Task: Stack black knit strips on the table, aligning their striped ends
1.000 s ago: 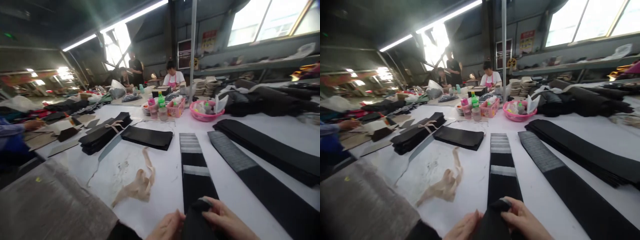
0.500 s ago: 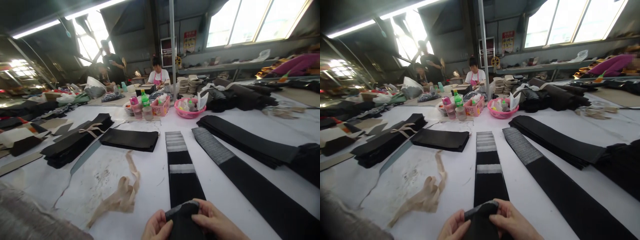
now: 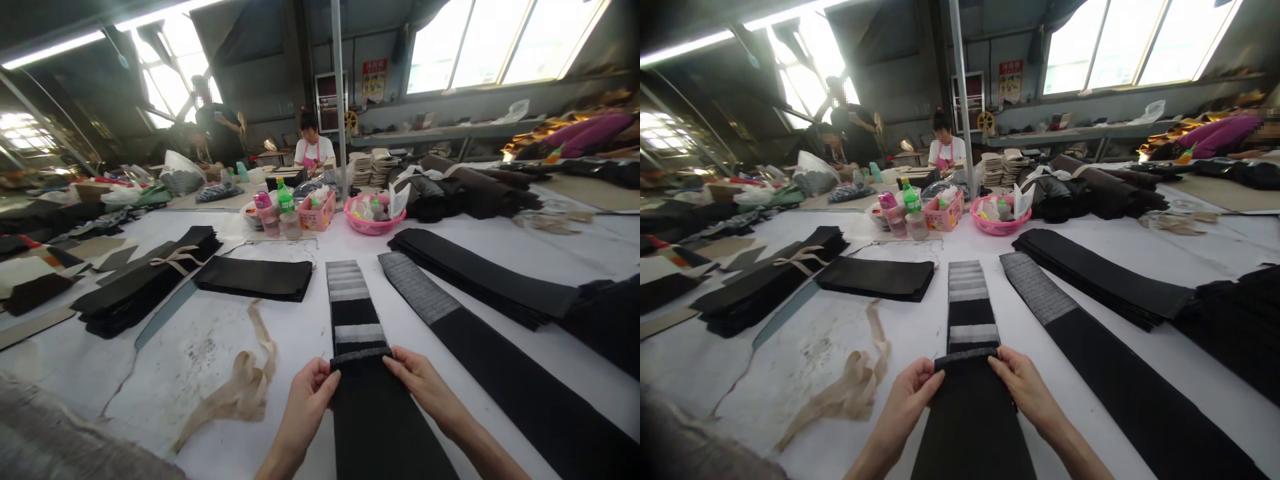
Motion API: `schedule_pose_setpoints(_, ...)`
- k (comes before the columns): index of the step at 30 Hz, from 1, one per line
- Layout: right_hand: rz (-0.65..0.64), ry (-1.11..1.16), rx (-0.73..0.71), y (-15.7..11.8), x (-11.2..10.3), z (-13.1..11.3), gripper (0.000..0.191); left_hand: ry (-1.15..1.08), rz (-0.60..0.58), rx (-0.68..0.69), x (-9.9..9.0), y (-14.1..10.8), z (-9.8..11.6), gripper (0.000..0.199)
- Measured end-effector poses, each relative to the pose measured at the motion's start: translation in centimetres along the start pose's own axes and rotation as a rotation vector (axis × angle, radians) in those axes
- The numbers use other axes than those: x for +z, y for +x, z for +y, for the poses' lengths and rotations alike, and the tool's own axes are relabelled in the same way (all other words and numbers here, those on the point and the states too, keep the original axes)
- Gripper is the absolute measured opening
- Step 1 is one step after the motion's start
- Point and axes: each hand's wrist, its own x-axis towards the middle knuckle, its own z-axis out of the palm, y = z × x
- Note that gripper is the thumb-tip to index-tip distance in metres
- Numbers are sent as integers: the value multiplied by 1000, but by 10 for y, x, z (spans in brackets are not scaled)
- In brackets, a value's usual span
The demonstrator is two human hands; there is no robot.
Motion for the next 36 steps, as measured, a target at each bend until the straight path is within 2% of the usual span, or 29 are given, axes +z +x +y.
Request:
schedule_pose_setpoints(4, 131, -204, -81, 21, -8, 8, 36, 47, 37, -59, 0, 24, -1, 38)
schedule_pose_setpoints(7, 213, -338, -90, 36, -15, 18, 36, 131, 57, -89, -1, 42, -4, 38)
schedule_pose_setpoints(14, 220, -370, 49, 55, -21, 33, 35, 280, 125, -134, -3, 71, -11, 35)
schedule_pose_setpoints(23, 269, -588, 60, 65, -22, 29, 35, 350, 133, -158, -5, 84, -18, 33)
schedule_pose_setpoints(36, 268, -560, 90, 73, -26, 35, 37, 409, 189, -171, -1, 89, -23, 30)
